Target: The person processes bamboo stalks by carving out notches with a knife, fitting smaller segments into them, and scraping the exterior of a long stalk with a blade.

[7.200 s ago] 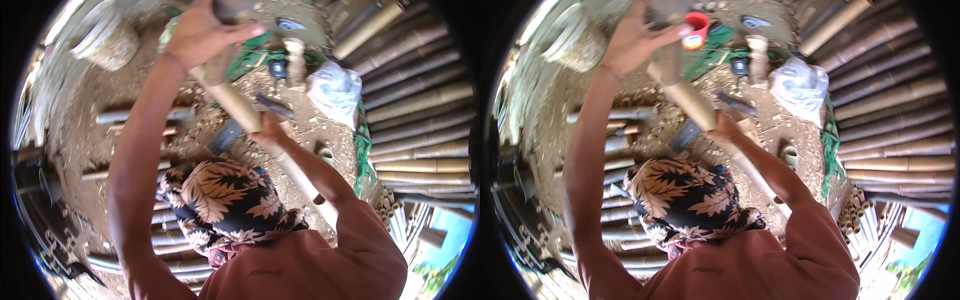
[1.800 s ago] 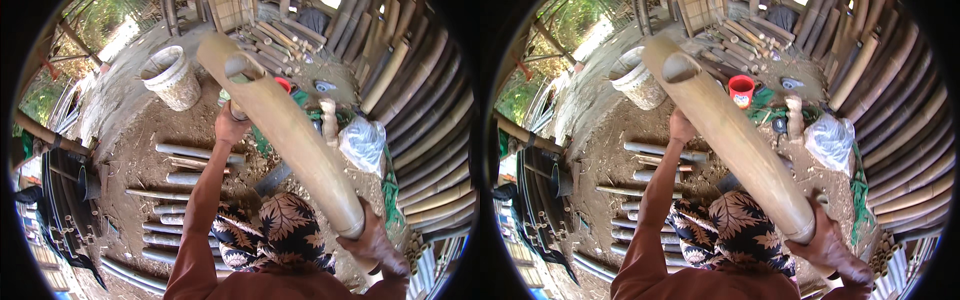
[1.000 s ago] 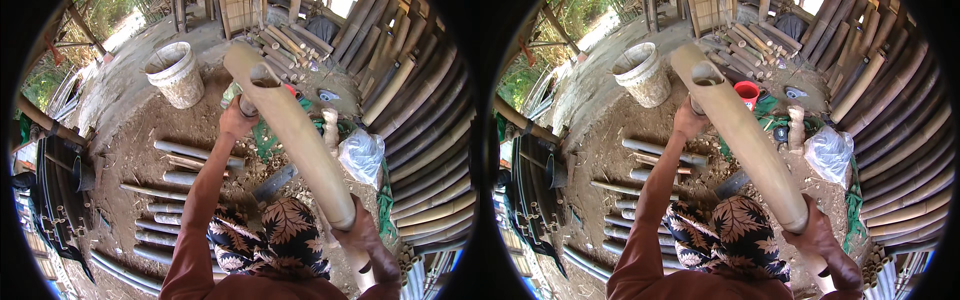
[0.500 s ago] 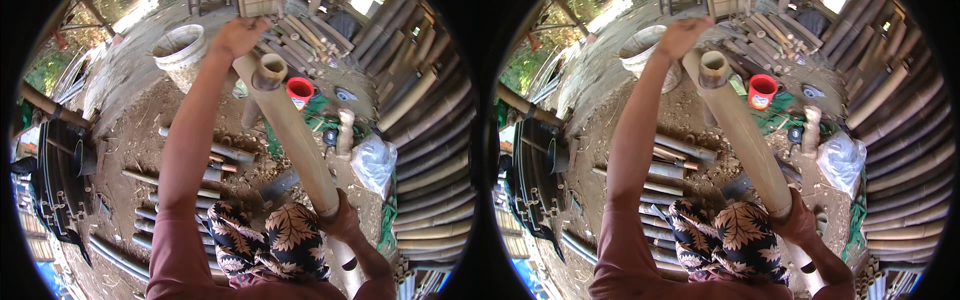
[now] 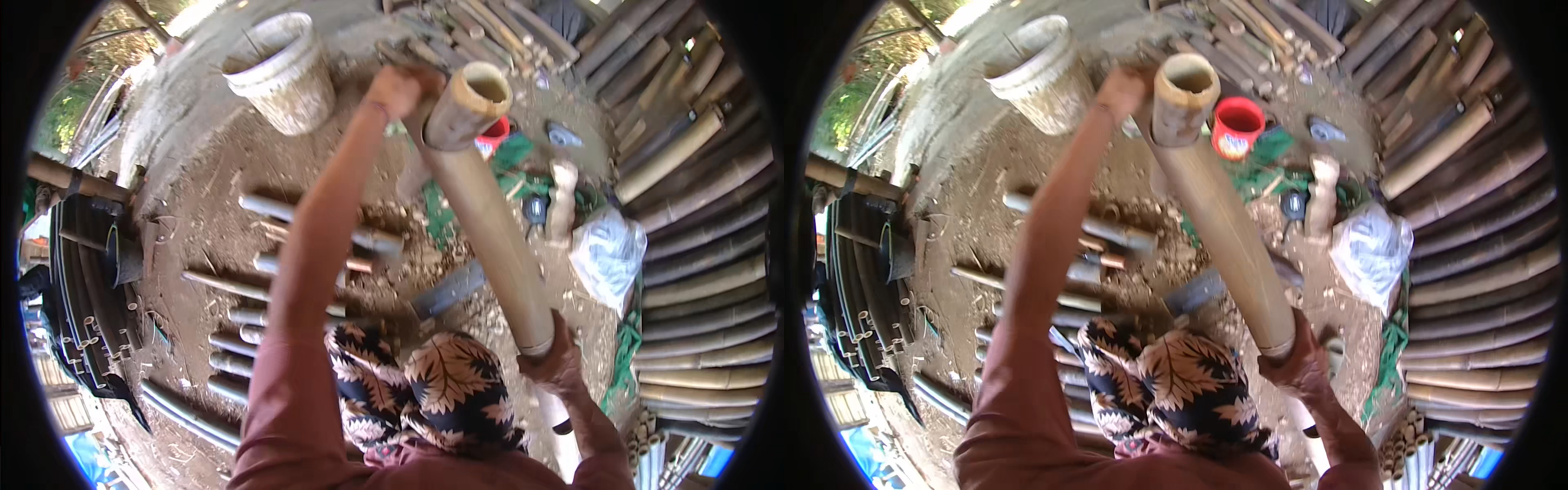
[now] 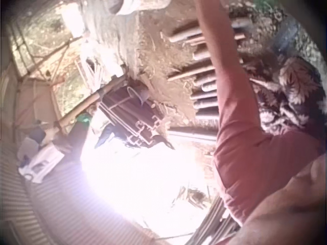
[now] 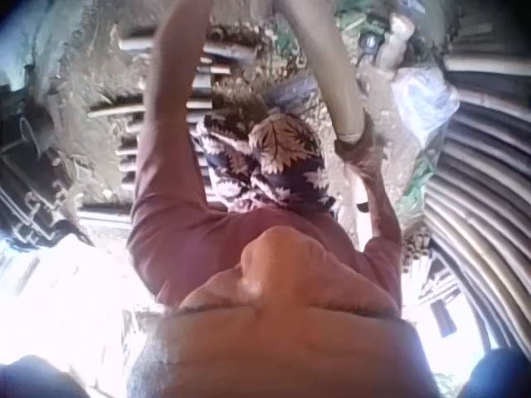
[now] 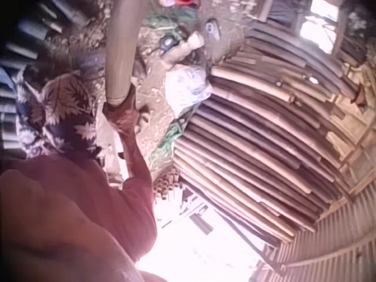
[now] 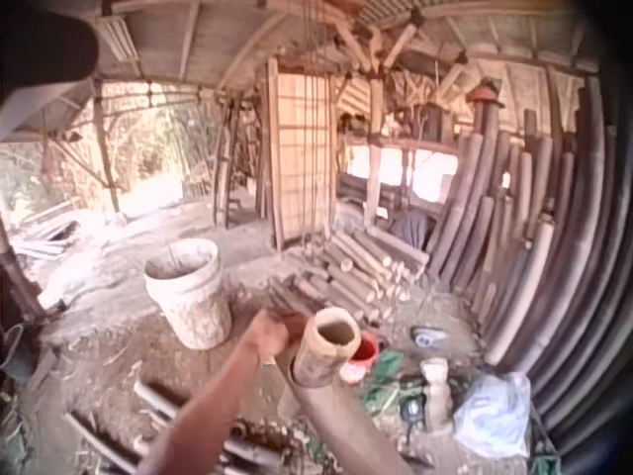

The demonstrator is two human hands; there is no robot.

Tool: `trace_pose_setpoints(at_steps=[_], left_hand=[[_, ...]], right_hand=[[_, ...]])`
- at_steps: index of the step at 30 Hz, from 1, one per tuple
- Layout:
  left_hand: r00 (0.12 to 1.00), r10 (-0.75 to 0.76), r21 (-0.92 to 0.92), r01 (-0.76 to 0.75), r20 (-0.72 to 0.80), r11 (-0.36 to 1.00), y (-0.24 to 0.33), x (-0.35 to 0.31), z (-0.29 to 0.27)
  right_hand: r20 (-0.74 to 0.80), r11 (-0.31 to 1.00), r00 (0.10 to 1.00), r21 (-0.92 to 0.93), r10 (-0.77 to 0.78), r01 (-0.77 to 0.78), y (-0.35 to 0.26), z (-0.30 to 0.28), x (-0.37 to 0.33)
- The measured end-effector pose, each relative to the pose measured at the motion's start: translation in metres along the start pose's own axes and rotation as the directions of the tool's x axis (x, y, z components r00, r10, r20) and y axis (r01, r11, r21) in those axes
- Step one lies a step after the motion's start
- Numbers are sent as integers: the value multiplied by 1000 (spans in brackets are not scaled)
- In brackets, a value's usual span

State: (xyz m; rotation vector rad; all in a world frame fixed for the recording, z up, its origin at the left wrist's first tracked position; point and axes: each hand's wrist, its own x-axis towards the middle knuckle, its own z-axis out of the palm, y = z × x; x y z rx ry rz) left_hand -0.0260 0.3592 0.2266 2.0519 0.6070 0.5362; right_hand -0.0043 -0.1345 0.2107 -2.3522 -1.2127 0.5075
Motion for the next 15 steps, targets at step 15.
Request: trace_pose_setpoints(at_steps=[15], left_hand=[[961,-196,-126,173,-195,977,-41,9,33]], right_hand=[[-43,994,994,10,-105,106,76,88,38]])
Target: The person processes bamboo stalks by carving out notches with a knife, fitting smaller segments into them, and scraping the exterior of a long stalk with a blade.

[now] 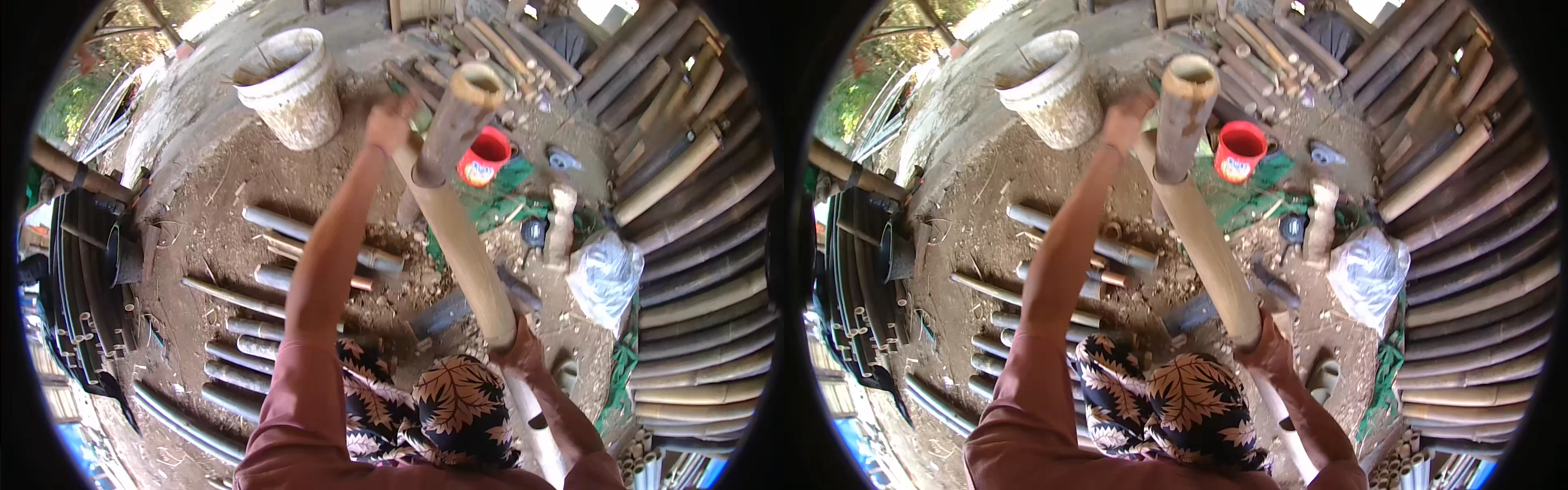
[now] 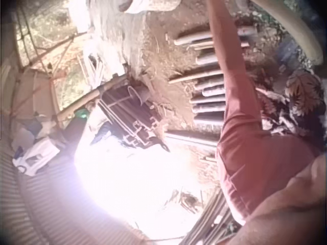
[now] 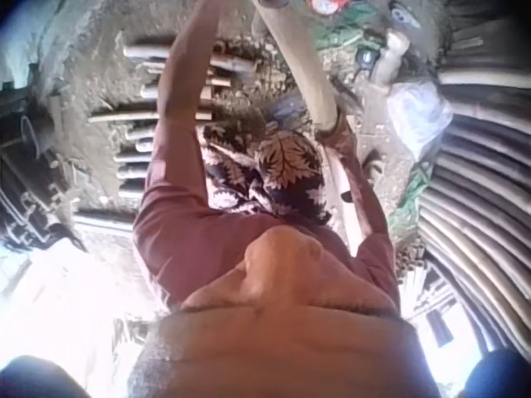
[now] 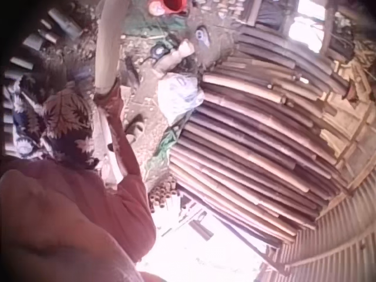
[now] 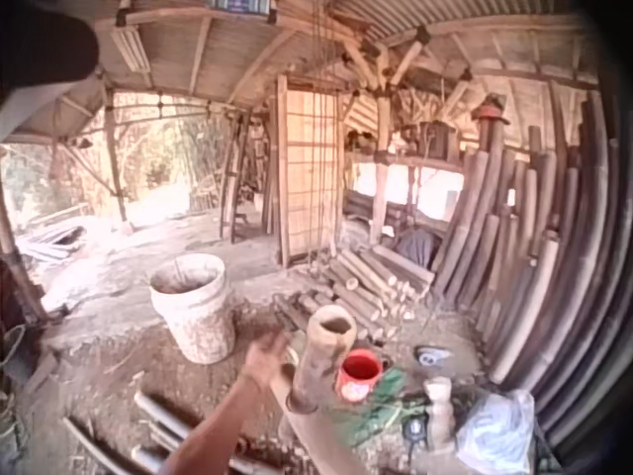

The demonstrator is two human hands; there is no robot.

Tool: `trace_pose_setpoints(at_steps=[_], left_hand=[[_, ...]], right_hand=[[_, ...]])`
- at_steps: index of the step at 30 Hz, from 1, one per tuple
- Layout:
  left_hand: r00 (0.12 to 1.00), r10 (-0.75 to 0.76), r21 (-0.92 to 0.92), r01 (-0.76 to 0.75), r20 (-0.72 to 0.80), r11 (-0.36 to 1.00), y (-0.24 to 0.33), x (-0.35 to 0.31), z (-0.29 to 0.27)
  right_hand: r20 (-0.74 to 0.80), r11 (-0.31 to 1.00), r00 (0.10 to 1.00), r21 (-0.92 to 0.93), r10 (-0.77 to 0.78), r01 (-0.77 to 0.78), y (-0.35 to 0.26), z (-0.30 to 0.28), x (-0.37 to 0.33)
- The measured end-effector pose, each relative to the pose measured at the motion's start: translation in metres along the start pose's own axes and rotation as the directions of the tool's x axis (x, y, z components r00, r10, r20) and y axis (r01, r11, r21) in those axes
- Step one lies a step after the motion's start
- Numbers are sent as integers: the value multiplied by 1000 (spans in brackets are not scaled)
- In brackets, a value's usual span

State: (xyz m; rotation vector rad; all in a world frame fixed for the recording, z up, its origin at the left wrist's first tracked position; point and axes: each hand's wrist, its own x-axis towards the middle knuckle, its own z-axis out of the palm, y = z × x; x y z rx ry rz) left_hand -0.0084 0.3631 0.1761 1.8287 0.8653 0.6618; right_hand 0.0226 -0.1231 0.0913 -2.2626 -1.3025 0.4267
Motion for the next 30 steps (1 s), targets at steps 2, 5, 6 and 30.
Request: trace_pose_setpoints(at_steps=[2,5,6,30], left_hand=[[950,283,-797,-70,129,600,25,-17,-36],[848,523,-261,-487,88,834,93,-45,-38],[857,514,-101,-507,50,856,107,-49,-30],[897,-293,723,-43,332,689,-169,-223,-30]], right_hand=[[127,991,985,51,118,-125,-5,20,6],[171,982,974,93,147,-164,-6,30,25],[142,986,983,100,120,-135,-5,31,28],[894,362,424,351,146,-864,136,71,8]])
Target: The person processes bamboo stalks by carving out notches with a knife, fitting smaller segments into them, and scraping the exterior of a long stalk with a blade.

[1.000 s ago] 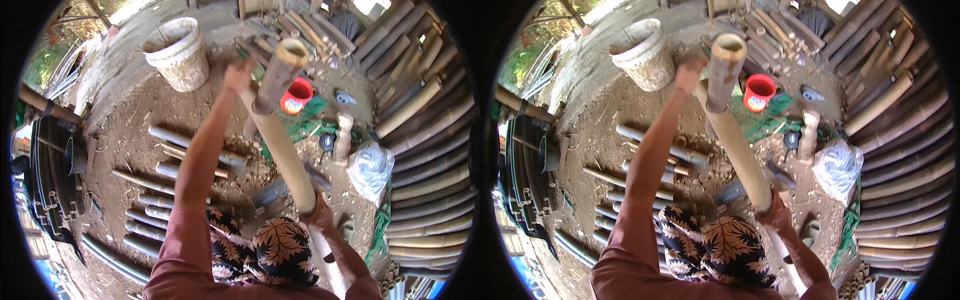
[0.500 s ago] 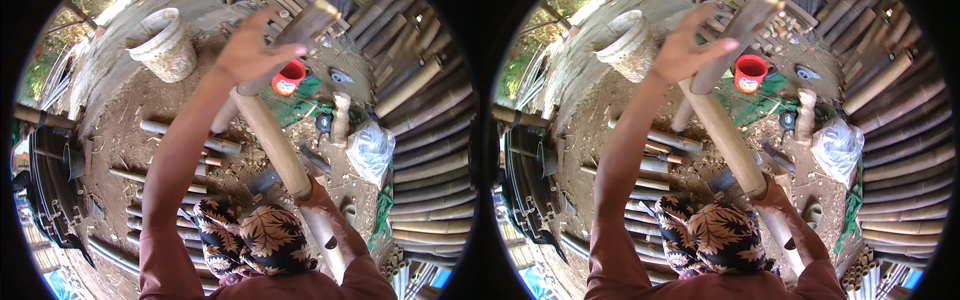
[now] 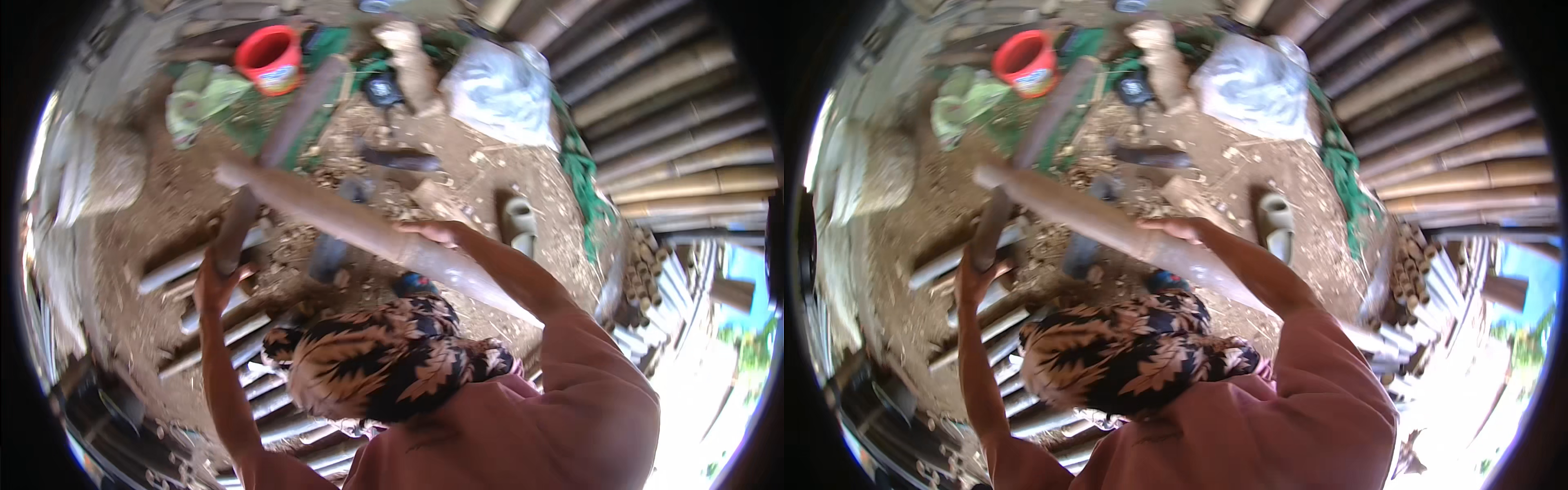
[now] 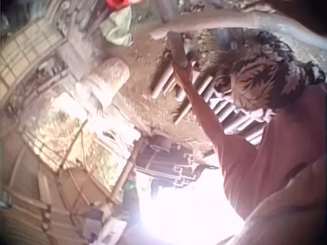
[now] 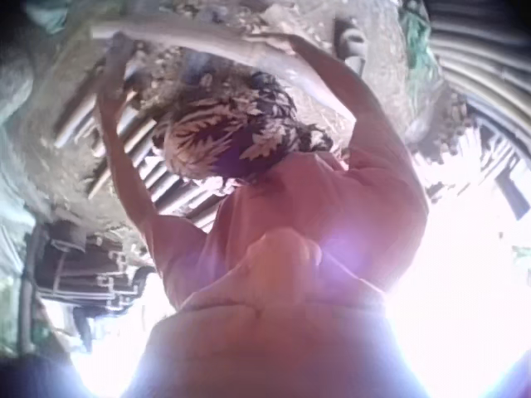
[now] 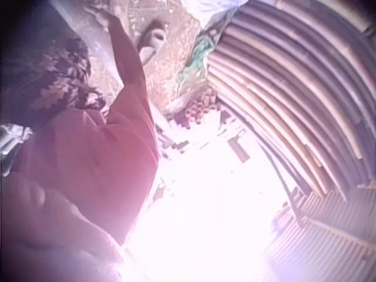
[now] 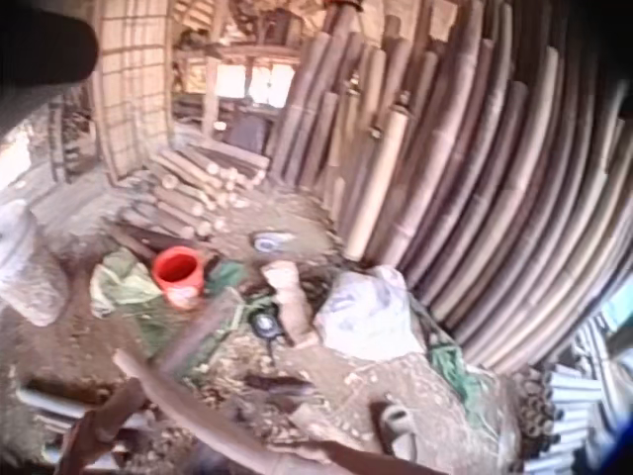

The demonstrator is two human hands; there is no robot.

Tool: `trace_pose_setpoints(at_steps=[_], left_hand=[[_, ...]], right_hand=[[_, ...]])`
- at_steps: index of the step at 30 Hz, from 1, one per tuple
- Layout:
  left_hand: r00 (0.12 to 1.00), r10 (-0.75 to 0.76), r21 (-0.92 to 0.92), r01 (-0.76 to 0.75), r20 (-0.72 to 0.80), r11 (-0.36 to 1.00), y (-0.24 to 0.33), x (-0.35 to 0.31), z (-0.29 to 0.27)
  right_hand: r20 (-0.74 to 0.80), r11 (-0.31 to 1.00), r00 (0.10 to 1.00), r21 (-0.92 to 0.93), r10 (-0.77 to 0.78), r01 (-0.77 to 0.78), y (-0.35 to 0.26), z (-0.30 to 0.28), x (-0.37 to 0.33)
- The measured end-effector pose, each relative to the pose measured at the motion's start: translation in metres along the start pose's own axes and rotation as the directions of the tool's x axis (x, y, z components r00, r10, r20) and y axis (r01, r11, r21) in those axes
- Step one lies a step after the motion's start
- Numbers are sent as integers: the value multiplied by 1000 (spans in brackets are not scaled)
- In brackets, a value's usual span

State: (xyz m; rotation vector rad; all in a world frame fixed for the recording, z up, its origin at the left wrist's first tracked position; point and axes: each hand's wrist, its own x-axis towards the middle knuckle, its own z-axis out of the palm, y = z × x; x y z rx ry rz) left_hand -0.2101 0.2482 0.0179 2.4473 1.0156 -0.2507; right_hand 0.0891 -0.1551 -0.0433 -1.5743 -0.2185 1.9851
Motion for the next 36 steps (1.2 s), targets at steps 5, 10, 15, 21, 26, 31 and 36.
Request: trace_pose_setpoints(at_steps=[5,10,15,21,26,31,36], left_hand=[[995,26,-234,-49,-98,971,-31,0,32],[994,-62,-363,26,-86,931,-19,25,7],[967,65,34,-58,-248,998,-46,12,11],[995,-100,185,100,-7,978,-19,-17,5],[980,-194,205,180,50,962,-32,-21,12],[981,-172,112,162,91,980,-40,-21,11],[932,72,319,49,-356,947,-51,-41,64]], right_hand=[[52,886,958,-369,-282,281,-6,24,-62],[32,780,892,-472,-450,411,-42,54,-115],[-108,882,936,-386,-334,270,-49,52,-81],[-192,883,924,-409,-331,231,7,64,1],[-365,772,831,-625,-419,114,33,87,24],[-398,771,800,-626,-449,121,23,96,16],[-452,774,777,-629,-438,71,21,101,6]])
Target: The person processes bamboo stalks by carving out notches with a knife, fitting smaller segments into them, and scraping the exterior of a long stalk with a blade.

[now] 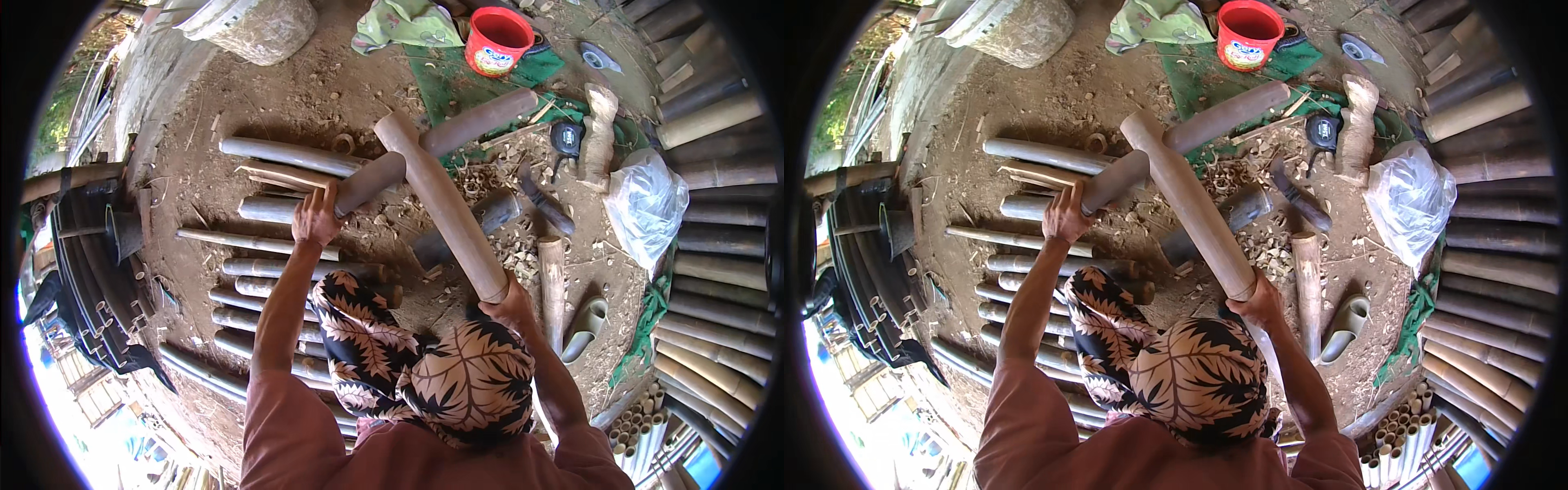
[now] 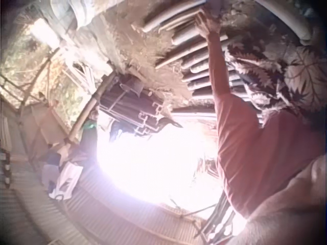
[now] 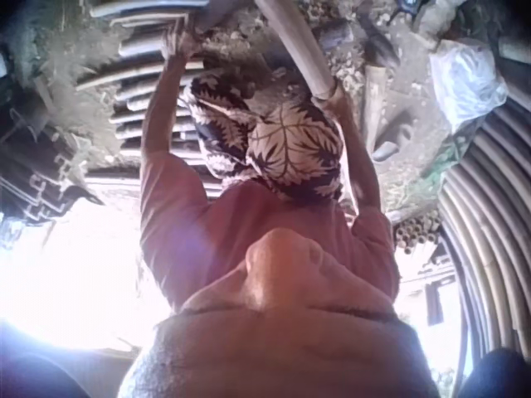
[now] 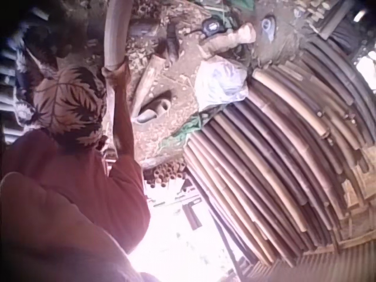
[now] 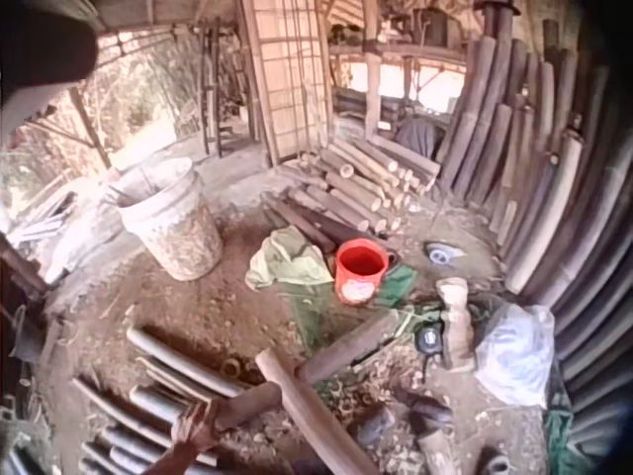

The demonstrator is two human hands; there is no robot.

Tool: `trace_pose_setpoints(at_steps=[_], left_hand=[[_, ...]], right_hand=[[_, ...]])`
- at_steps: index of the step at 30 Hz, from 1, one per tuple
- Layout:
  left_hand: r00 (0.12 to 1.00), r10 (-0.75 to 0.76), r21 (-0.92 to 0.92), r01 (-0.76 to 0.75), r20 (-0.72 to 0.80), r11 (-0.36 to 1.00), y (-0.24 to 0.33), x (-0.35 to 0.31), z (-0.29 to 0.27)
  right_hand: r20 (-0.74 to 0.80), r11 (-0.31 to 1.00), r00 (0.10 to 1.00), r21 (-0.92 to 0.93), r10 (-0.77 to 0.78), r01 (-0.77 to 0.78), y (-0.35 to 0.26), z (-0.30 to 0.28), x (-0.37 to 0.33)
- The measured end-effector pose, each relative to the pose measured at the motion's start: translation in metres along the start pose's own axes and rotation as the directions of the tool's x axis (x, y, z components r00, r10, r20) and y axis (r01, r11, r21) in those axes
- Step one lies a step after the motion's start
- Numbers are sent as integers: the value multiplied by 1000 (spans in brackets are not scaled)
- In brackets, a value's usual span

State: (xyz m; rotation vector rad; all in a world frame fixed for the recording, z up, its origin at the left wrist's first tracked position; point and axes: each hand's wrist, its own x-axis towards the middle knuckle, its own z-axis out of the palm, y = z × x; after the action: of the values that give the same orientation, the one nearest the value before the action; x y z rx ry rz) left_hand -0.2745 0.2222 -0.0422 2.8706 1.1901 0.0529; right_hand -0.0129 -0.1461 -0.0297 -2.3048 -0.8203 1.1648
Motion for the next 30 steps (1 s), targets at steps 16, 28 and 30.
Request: trace_pose_setpoints(at_steps=[16,28,30], left_hand=[[987,-103,-179,124,123,976,-29,-16,16],[916,-200,-232,291,349,928,-25,2,-1],[941,-208,-213,268,268,940,-24,-7,3]], right_hand=[[-313,968,919,-141,-241,206,64,-54,92],[-220,776,961,-631,-166,-11,43,-93,153],[-61,983,984,82,167,-161,-7,-96,122]])
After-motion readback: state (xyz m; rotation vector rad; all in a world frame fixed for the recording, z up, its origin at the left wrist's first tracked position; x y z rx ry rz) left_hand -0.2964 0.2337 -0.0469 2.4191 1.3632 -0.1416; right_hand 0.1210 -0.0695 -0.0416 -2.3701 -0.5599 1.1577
